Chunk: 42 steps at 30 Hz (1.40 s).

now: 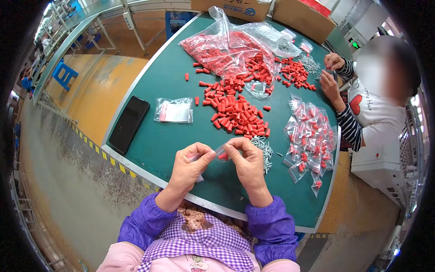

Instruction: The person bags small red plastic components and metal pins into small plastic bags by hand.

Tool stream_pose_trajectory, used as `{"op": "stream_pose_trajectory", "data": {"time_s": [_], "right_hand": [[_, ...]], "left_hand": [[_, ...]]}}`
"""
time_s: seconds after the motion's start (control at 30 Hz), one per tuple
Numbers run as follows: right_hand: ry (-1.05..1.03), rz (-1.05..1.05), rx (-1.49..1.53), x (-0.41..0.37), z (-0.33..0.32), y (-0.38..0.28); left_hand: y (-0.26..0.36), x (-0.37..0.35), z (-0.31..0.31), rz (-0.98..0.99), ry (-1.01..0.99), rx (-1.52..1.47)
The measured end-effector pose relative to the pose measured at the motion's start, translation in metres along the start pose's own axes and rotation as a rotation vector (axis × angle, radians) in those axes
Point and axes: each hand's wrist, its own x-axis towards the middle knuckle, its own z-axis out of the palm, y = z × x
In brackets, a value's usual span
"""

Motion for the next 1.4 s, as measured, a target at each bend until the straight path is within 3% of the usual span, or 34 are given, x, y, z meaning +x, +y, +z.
{"op": "stream_pose_trajectory", "data": {"time_s": [0.13,0.23,0.33,0.37,0.43,0.53,0.77,0.93,1.03,1.17,1.3,1.4], "right_hand": [[0.007,0.033,0.004,0.002,0.002,0.0],[0.007,-0.078,-0.108,0.0,0.005,0.0],[0.057,-0.063,-0.126,-0.002,0.005,0.003],[0.076,-0.05,-0.131,-0.003,0.003,0.007],[0.095,-0.035,-0.131,-0.004,0.001,0.007],[0.107,-0.023,0.052,0.001,-0.001,-0.001],[0.091,-0.007,0.004,0.0,-0.001,-0.004],[0.124,-0.093,-0.008,-0.002,0.004,0.002],[0.095,-0.059,0.018,-0.001,0.001,0.0],[0.051,-0.137,-0.081,-0.001,0.001,0.003],[0.024,-0.081,-0.24,-0.002,-0.001,-0.004],[0.025,-0.04,-0.087,-0.004,0.0,-0.002]], "left_hand": [[0.006,0.002,-0.001,-0.076,-0.029,-0.071],[0.001,0.006,0.009,-0.042,0.001,0.006],[-0.009,0.009,0.009,0.228,-0.041,0.026],[-0.01,0.009,0.008,0.225,-0.05,0.025],[-0.002,0.007,0.005,0.029,-0.076,-0.006],[0.0,0.005,0.005,-0.057,-0.016,-0.048],[0.005,0.004,0.008,-0.068,-0.02,-0.139],[-0.002,0.006,0.01,0.098,-0.039,-0.034],[0.0,0.007,0.008,-0.037,-0.075,-0.098],[0.007,0.006,0.019,-0.019,-0.024,-0.031],[0.0,0.009,0.015,0.08,-0.047,-0.079],[-0.001,0.008,0.014,0.03,-0.044,-0.067]]}}
